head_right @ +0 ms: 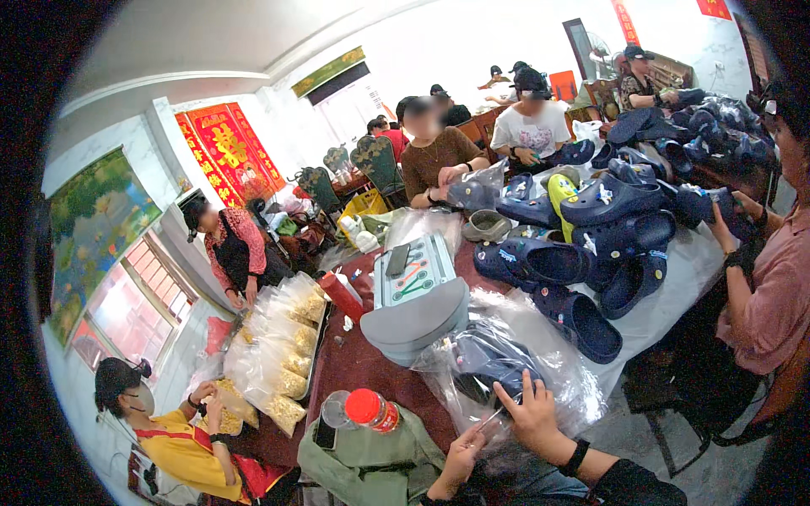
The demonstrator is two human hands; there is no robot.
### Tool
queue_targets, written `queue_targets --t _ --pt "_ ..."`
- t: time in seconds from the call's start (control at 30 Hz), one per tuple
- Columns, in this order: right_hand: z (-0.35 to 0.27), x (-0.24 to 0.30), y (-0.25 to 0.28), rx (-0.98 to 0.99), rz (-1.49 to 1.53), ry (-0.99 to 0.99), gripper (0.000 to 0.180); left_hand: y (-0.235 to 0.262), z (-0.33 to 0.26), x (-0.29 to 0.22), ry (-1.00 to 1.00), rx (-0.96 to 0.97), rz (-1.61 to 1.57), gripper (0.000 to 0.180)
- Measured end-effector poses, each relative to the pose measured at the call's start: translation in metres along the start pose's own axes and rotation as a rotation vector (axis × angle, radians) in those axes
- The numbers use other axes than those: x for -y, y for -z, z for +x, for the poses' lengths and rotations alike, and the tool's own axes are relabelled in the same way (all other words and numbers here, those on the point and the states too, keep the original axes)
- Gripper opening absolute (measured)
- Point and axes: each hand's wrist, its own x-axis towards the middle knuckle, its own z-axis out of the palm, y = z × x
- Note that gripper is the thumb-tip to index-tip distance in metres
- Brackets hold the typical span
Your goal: Packing plastic clogs into clear plastic bags in a factory finishing area.
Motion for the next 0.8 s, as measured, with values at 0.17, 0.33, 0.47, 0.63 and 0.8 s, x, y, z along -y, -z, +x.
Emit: queue_targets --t 0.17,0.33,0.47,0.63,0.8 --pt "0.0 -0.008 -0.001 0.065 0.071 -0.016 0.072 0.023 -0.024 -0.023 0.008 0.161 0.294 0.048" --pt "0.018 -0.02 0.019 0.09 0.285 -0.162 0.074 0.084 -0.06 -0.008 0.059 -0.148 0.418 0.034" --pt "0.026 -0.047 0.03 0.0 0.528 -0.406 0.064 0.104 -0.102 -0.016 0.059 -0.473 0.63 0.023" --pt "0.03 -0.071 0.055 -0.026 1.157 -0.843 0.042 0.151 -0.144 0.039 0.177 -0.666 1.065 0.037" --pt "0.02 -0.069 0.057 0.051 1.482 -0.793 0.038 0.184 -0.169 0.109 0.242 -0.696 1.153 0.068"
